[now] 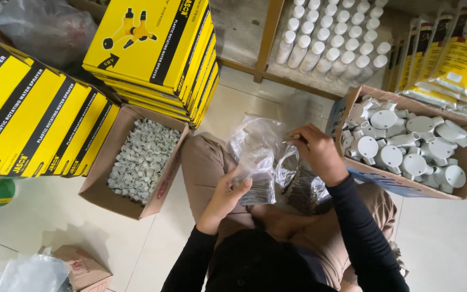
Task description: The person picks up small metal components from a large pile and places them into a small clear plastic bag.
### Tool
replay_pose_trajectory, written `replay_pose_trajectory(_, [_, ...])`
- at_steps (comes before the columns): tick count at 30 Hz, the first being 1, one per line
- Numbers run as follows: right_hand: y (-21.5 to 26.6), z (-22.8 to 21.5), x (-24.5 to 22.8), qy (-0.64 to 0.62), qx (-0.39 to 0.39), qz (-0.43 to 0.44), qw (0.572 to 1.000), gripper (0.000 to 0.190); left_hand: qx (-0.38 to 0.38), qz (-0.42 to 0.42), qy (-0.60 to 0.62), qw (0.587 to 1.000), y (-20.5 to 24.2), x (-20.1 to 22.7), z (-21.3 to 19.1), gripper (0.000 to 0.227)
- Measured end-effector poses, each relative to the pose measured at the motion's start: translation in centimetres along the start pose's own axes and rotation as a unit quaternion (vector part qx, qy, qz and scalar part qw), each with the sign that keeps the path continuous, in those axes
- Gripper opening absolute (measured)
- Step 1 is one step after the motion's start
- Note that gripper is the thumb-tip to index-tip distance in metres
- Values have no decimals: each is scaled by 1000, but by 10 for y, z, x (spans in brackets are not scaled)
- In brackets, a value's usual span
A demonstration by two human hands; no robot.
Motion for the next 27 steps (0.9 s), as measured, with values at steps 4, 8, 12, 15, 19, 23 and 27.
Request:
replay_pose_trajectory(4, [-21,-58,-43,15,23,-2,1000,11,-33,-5,-1,999,-6,-42,-3,38])
replay_pose_trajectory(8, [-35,-93,-83,-90,32,30,995,15,-47,18,7,999,-5,-20,21,35])
replay_pose_trajectory(12, [-47,-96,-106,-182,-74,48,979,16,-70,49,-9,996,-2,17,39,35])
replay_pose_trajectory(15, [-52,-97,-116,-167,-150,59,973,18,-93,26,-6,995,-3,-31,33,39])
replay_pose_trajectory(19, [-67,-109,-128,-127,-191,49,972,18,-100,23,-3,995,-9,-53,30,44])
replay_pose_trajectory(23, [-61,-92,-117,-77,-369,43,925,25,-116,18,-8,993,-14,-83,32,44])
replay_pose_trajectory(27, [-64,-83,-123,-61,-445,30,893,29,-104,-27,-14,994,-22,-140,19,45])
Point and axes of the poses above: each hand's wrist, its own y-axis away from the middle knuckle, its own z-axis out of the palm, x = y × z, the point moved 6 cm from there along -y, towards the middle knuckle, and after that the axes turned 11 degrees about -z, right-handed, at the moved point
